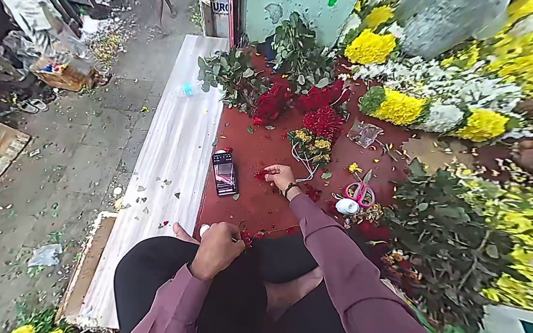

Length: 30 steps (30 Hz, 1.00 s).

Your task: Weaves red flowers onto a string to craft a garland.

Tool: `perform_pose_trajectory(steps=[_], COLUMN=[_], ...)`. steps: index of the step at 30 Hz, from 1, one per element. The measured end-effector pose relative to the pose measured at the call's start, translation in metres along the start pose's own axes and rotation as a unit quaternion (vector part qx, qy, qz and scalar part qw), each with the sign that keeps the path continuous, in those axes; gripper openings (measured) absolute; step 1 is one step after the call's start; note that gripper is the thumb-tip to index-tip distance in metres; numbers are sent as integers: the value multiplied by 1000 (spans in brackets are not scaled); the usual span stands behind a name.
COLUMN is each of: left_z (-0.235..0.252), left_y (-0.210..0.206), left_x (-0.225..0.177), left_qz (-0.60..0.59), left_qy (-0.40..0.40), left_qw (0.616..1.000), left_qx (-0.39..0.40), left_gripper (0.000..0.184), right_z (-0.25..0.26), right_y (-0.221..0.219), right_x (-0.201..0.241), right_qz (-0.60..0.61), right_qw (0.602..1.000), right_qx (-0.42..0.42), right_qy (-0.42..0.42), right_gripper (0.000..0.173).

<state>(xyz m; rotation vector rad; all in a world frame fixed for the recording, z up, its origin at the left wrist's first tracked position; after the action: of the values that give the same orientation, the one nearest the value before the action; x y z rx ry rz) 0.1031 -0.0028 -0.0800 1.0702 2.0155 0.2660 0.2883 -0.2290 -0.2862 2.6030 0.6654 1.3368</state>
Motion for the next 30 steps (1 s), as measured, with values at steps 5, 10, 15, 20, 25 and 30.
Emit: perform_pose_trajectory(steps=[5, 10, 15, 20, 25, 30], left_z=[-2, -2, 0, 1, 2, 2], left_y=[0, 1, -1, -3, -4, -4], left_x=[0, 2, 1, 0, 1, 1], left_qz=[0, 1, 8, 13, 10, 11], left_qy=[1, 1, 4, 1, 4, 6], left_qw=[1000, 1000, 1000, 1000, 1000, 1000], left_qx=[-5, -11, -2, 3, 7, 6], left_gripper=[17, 17, 18, 18, 18, 17], right_z=[-15, -11, -10, -13, -17, -10], right_y=[6, -8, -16, -24, -31, -39], right_x=[15, 16, 10, 11, 16, 15], right_qz=[-8, 53, 53, 10, 8, -170], right_qw=[1000, 997, 995, 999, 997, 981], right_qx=[-19, 50, 82, 40, 71, 43], right_qy=[-14, 0, -19, -7, 33, 81], right_gripper=[27, 28, 35, 36, 26, 16])
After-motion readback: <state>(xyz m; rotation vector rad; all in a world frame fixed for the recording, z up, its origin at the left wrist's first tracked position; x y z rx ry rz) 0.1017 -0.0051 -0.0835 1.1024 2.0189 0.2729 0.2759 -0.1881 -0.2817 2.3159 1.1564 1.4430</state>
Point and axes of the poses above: each hand's wrist, its own z-axis towards the middle knuckle, its own y-axis out of the back of the hand, x = y × z, the point moved 6 cm from there along z, towards the middle knuckle, and after that the axes turned 5 degrees about -y, right-handed, at the moved point
